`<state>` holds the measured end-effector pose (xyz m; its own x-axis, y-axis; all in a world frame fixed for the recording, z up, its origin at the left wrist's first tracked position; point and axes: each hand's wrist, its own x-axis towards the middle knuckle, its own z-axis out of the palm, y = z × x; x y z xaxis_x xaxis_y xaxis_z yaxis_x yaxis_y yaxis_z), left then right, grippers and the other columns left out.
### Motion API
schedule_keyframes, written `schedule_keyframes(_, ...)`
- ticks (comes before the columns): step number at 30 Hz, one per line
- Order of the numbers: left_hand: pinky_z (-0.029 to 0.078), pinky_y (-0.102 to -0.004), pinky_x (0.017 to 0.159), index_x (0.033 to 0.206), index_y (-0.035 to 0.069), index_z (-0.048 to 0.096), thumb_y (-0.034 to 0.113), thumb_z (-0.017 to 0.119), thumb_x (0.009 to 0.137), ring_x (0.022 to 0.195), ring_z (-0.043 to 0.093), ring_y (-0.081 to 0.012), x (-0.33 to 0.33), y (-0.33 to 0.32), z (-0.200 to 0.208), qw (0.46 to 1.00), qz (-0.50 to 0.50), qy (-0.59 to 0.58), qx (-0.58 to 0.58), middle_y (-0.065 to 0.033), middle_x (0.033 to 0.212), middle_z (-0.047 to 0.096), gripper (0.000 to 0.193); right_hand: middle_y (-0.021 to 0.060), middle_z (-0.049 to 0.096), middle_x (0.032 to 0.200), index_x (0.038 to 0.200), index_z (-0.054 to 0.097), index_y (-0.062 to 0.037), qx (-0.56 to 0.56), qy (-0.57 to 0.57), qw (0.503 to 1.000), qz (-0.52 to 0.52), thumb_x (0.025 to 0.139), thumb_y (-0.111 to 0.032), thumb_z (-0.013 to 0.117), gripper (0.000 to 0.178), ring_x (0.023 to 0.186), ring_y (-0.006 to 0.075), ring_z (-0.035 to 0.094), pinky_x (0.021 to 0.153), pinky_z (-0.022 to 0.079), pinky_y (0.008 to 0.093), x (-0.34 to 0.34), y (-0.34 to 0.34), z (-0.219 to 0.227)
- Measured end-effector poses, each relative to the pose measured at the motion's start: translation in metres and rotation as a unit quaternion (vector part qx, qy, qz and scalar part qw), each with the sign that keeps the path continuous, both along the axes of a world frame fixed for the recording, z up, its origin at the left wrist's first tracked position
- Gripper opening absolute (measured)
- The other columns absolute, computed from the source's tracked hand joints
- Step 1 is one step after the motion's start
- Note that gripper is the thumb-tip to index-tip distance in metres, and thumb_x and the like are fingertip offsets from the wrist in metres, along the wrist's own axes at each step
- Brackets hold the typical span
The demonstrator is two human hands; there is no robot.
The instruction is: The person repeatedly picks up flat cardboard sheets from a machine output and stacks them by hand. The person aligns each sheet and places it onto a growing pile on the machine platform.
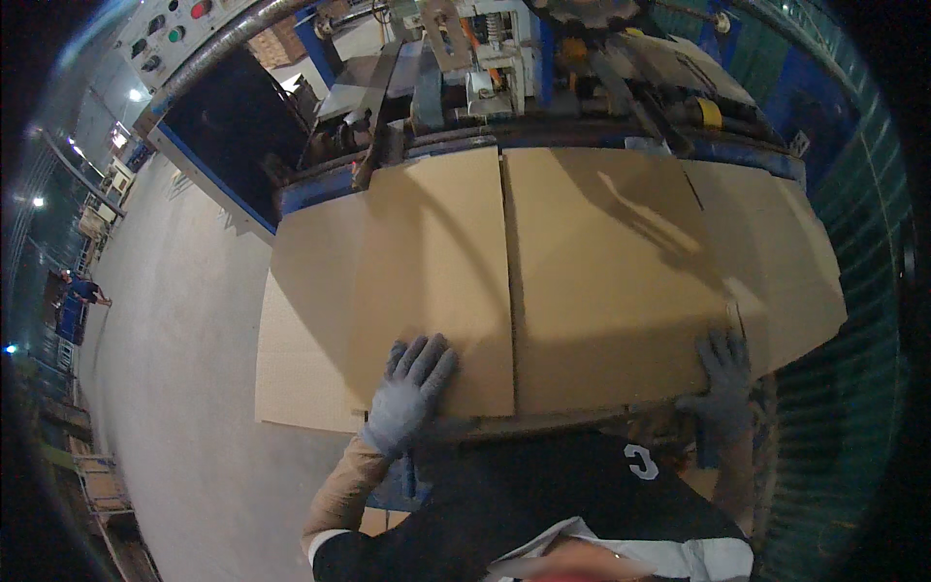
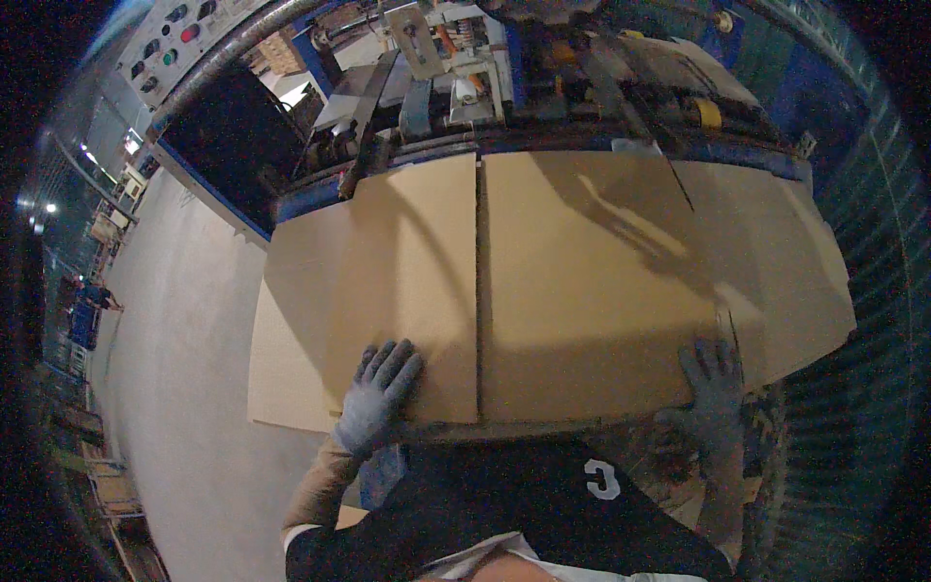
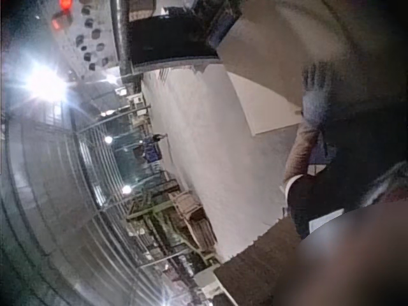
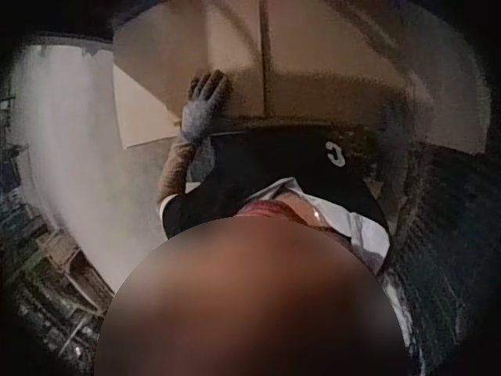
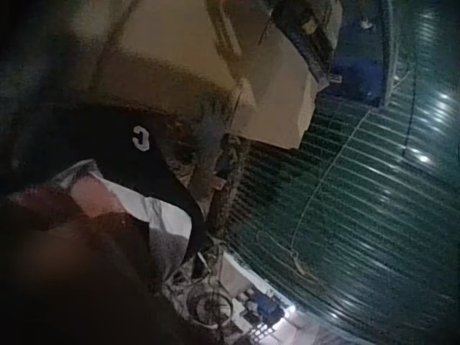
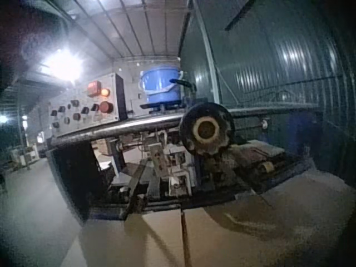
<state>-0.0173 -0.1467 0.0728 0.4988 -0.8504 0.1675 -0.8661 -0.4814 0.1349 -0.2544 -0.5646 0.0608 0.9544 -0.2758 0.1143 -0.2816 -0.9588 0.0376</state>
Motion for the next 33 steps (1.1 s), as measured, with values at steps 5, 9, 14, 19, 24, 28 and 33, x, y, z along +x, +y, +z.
schedule_keyframes(5,0.036,-0.0539,0.104,0.133,0.005,0.047,0.018,0.051,0.082,0.121,0.051,-0.0351,0.029,0.010,-0.015,0.991,-0.042,-0.124,-0.029,-0.0171,0.136,0.049,0.053,0.0180,0.037,0.147,0.134,0.049,-0.0086,-0.007,-0.016,0.998,0.065,0.063,-0.061,0.069,0.090,0.137,0.0462,0.024,0.113,0.022,0.0538,0.016,-0.043,-0.019)
schedule_keyframes(9,0.038,-0.0502,0.103,0.133,0.007,0.048,0.015,0.049,0.082,0.120,0.052,-0.0315,0.084,0.007,-0.020,0.977,-0.049,-0.202,-0.048,-0.0145,0.135,0.050,0.051,0.0206,0.045,0.137,0.128,0.051,-0.0060,0.054,-0.007,0.996,0.064,0.067,-0.054,0.069,0.080,0.128,0.0471,0.036,0.107,0.030,0.0536,0.056,-0.062,-0.003)
schedule_keyframes(14,0.036,-0.0482,0.107,0.134,0.008,0.047,0.015,0.047,0.084,0.125,0.049,-0.0288,0.105,0.020,-0.032,0.978,-0.046,-0.197,-0.045,-0.0145,0.138,0.048,0.051,0.0193,0.038,0.145,0.134,0.047,-0.0083,0.150,0.022,0.985,-0.076,0.065,-0.042,0.077,0.083,0.134,0.0367,0.033,0.110,0.028,0.0499,0.089,-0.055,0.013)
schedule_keyframes(19,0.035,-0.0485,0.109,0.137,0.007,0.044,0.016,0.046,0.084,0.129,0.046,-0.0293,0.074,0.040,-0.052,0.984,-0.024,-0.166,-0.062,-0.0157,0.140,0.046,0.053,0.0207,0.031,0.149,0.136,0.044,-0.0038,0.049,0.101,0.988,0.109,0.067,-0.067,0.065,0.096,0.140,0.0433,0.020,0.114,0.011,0.0563,0.049,-0.039,-0.019)
schedule_keyframes(24,0.034,-0.0496,0.110,0.140,0.006,0.040,0.017,0.044,0.085,0.130,0.044,-0.0310,0.084,0.030,-0.058,0.987,-0.002,-0.149,-0.055,-0.0168,0.142,0.043,0.056,0.0188,0.034,0.148,0.136,0.043,-0.0055,0.041,0.014,0.989,0.139,0.062,-0.065,0.069,0.098,0.139,0.0413,0.024,0.113,0.018,0.0555,0.052,-0.066,-0.043)
schedule_keyframes(28,0.029,-0.0512,0.113,0.143,0.003,0.032,0.019,0.040,0.089,0.134,0.038,-0.0357,0.070,0.033,-0.060,0.984,-0.043,-0.163,-0.060,-0.0204,0.145,0.036,0.058,0.0196,0.038,0.145,0.134,0.045,-0.0033,0.014,0.061,0.983,0.171,0.069,-0.063,0.064,0.090,0.135,0.0420,0.030,0.112,0.020,0.0550,0.057,-0.063,-0.051)
schedule_keyframes(33,0.027,-0.0505,0.113,0.146,0.005,0.026,0.017,0.040,0.091,0.135,0.036,-0.0352,0.048,0.029,-0.061,0.993,0.016,-0.097,-0.063,-0.0199,0.147,0.033,0.058,0.0214,0.042,0.142,0.131,0.047,0.0004,0.030,0.091,0.986,0.133,0.078,-0.063,0.055,0.083,0.132,0.0430,0.036,0.112,0.021,0.0553,0.063,-0.064,-0.052)
